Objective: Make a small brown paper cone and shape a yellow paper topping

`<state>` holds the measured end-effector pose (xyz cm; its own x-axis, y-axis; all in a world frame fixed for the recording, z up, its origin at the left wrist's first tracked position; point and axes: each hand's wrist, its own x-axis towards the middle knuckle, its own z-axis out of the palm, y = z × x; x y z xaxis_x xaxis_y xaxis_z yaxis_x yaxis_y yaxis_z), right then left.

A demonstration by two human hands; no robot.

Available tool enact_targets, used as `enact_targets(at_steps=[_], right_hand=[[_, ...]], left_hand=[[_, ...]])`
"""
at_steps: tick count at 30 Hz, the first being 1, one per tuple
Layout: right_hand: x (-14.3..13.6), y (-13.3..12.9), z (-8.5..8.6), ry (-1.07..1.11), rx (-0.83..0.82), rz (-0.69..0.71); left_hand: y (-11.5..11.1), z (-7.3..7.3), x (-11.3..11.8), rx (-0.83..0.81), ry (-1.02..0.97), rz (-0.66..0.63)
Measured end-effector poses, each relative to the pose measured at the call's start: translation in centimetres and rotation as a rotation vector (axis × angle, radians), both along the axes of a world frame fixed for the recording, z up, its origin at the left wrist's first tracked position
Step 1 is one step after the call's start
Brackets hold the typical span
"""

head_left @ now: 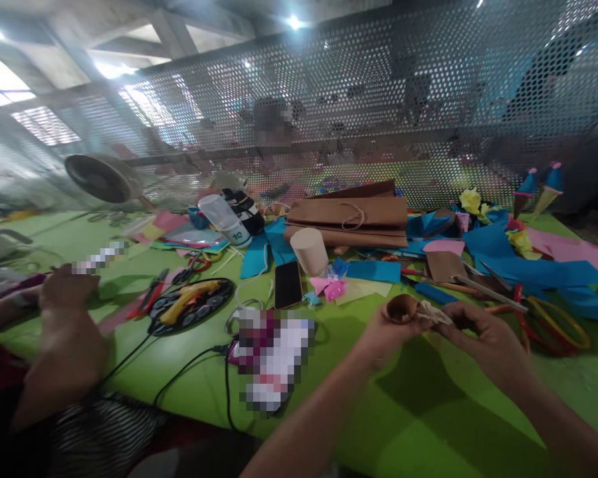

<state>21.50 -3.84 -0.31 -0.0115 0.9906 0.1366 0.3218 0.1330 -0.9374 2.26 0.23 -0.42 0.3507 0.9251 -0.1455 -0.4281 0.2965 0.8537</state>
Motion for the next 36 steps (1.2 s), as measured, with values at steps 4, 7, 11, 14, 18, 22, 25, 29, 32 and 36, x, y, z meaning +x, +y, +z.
enact_targets(at_steps=[4, 7, 11, 14, 18, 22, 25, 29, 32, 36], right_hand=[[0.5, -0.1, -0.3, 0.216, -0.037, 0.0], [0.4, 0.0, -0.4, 0.39, -0.127, -0.023], [0.1, 0.4, -0.1, 0.394, -0.152, -0.088], [0.1, 0.5, 0.1, 0.394, -0.127, -0.133], [0.0, 0.4, 0.4, 0.356, -0.105, -0.181], [0.0, 0.3, 0.6, 0.341, -0.094, -0.2], [0.2, 0.3, 0.4, 0.361, -0.11, -0.192], [0.6, 0.3, 0.0, 0.434, -0.131, -0.117], [0.9, 0.3, -0.1, 0.424, -0.126, -0.084], [1.0, 0.4, -0.2, 0.364, -0.09, -0.115]], left_hand=[[0.0, 0.2, -0.2, -0.002, -0.025, 0.005], [0.0, 0.3, -0.3, -0.02, -0.005, -0.003], [0.3, 0.4, -0.4, -0.029, 0.017, -0.022], [0.4, 0.4, -0.6, -0.032, 0.012, 0.007], [0.4, 0.4, -0.6, -0.03, -0.013, 0.027], [0.4, 0.4, -0.6, -0.027, 0.027, 0.03], [0.6, 0.2, -0.9, -0.014, 0.063, 0.075], [1.2, 0.0, -1.2, -0.009, 0.057, 0.197], [1.8, -0.2, -1.4, 0.023, 0.097, 0.247], [2.0, 0.1, -1.4, 0.26, 0.246, 0.336]])
